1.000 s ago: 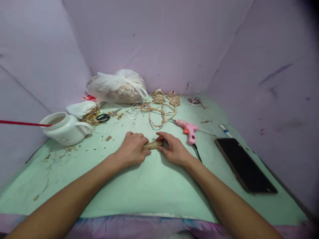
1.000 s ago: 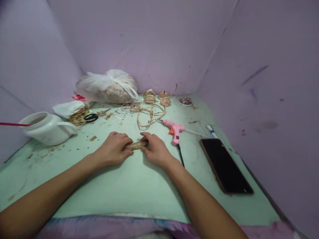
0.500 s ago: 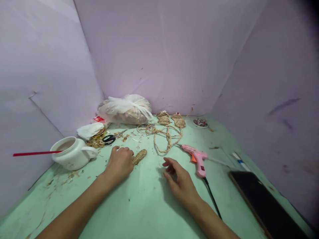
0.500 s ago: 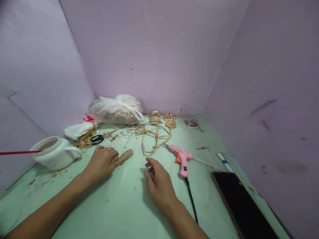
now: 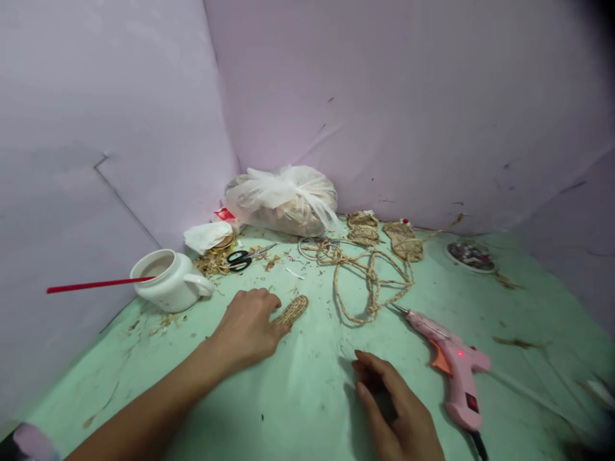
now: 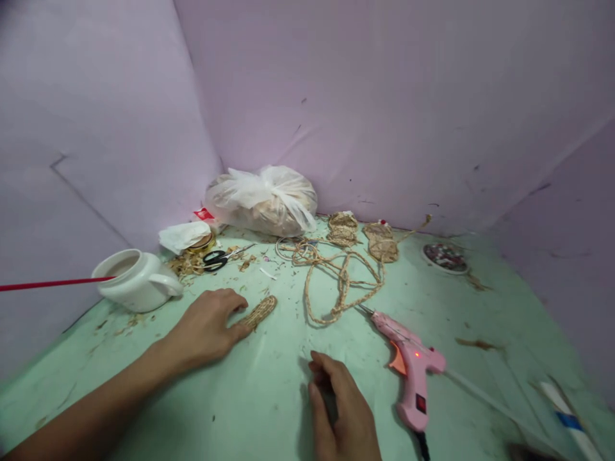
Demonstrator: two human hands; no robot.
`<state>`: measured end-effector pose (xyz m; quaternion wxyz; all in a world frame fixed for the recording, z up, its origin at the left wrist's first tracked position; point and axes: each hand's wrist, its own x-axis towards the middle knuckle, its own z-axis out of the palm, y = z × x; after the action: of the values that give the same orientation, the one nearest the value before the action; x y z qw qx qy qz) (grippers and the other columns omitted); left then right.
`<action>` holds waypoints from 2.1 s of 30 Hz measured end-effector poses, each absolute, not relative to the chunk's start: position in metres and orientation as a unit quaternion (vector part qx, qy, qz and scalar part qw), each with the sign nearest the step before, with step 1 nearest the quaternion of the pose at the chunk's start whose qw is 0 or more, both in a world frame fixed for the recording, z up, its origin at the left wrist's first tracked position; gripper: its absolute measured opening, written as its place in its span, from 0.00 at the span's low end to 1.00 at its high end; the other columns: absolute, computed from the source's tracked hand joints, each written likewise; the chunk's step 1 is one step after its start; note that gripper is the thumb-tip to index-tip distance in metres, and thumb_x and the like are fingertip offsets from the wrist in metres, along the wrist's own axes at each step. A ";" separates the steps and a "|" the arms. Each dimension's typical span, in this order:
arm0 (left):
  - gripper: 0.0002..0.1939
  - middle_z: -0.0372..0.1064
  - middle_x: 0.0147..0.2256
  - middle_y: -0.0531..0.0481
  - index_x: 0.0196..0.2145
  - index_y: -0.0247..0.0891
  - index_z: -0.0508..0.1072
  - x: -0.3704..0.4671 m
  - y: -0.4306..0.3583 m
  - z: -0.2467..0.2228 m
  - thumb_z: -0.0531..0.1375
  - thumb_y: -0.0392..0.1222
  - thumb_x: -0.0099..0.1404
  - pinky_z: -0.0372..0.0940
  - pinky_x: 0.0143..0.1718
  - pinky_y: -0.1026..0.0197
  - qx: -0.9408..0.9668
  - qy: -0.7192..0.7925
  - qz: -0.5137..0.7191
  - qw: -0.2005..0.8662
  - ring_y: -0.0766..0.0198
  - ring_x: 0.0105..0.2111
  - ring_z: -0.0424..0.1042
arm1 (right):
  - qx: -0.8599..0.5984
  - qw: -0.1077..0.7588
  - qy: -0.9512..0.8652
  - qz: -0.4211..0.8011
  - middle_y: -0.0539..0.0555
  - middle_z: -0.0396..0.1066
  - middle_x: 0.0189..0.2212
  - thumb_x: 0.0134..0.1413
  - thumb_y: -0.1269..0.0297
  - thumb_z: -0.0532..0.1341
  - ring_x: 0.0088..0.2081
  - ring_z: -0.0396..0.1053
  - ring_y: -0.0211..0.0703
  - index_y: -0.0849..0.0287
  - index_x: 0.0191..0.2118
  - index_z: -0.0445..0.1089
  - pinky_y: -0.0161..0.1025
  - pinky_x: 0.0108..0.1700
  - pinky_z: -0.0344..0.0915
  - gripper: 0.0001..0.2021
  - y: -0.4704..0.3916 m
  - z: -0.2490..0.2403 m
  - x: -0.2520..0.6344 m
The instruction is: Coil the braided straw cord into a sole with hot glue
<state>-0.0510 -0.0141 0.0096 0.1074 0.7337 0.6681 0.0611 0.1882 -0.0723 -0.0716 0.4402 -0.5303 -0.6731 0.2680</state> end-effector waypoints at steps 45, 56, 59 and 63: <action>0.13 0.69 0.41 0.43 0.43 0.36 0.69 -0.027 -0.030 -0.017 0.56 0.43 0.61 0.63 0.44 0.55 0.881 0.364 0.180 0.241 0.57 0.41 0.67 | -0.415 0.294 -0.811 0.289 0.56 0.69 0.37 0.53 0.76 0.57 0.40 0.66 0.45 0.58 0.49 0.62 0.42 0.41 0.66 0.17 -0.046 -0.040 0.197; 0.07 0.70 0.34 0.44 0.35 0.35 0.71 -0.028 -0.041 -0.013 0.58 0.37 0.57 0.60 0.41 0.48 0.886 0.429 0.115 0.133 0.55 0.36 0.67 | -0.470 0.310 -0.795 0.224 0.60 0.69 0.45 0.51 0.72 0.59 0.46 0.66 0.51 0.57 0.53 0.61 0.51 0.46 0.66 0.22 -0.057 -0.036 0.205; 0.06 0.70 0.31 0.45 0.34 0.36 0.71 -0.019 -0.053 -0.016 0.57 0.37 0.57 0.62 0.37 0.49 0.874 0.456 0.103 0.132 0.54 0.33 0.68 | -0.492 0.315 -0.780 0.223 0.58 0.71 0.39 0.53 0.74 0.56 0.39 0.69 0.49 0.58 0.51 0.63 0.48 0.40 0.68 0.18 -0.056 -0.040 0.198; 0.12 0.72 0.33 0.49 0.42 0.40 0.68 -0.011 -0.073 -0.017 0.56 0.38 0.59 0.65 0.34 0.56 0.859 0.427 0.168 0.227 0.59 0.32 0.70 | -0.528 0.360 -0.737 0.220 0.57 0.72 0.39 0.55 0.75 0.52 0.38 0.71 0.44 0.59 0.51 0.62 0.44 0.41 0.69 0.17 -0.049 -0.042 0.192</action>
<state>-0.0107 -0.0726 -0.0166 0.2275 0.8590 0.4267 0.1683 0.1917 -0.0492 -0.0425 0.3601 -0.5283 -0.7366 0.2202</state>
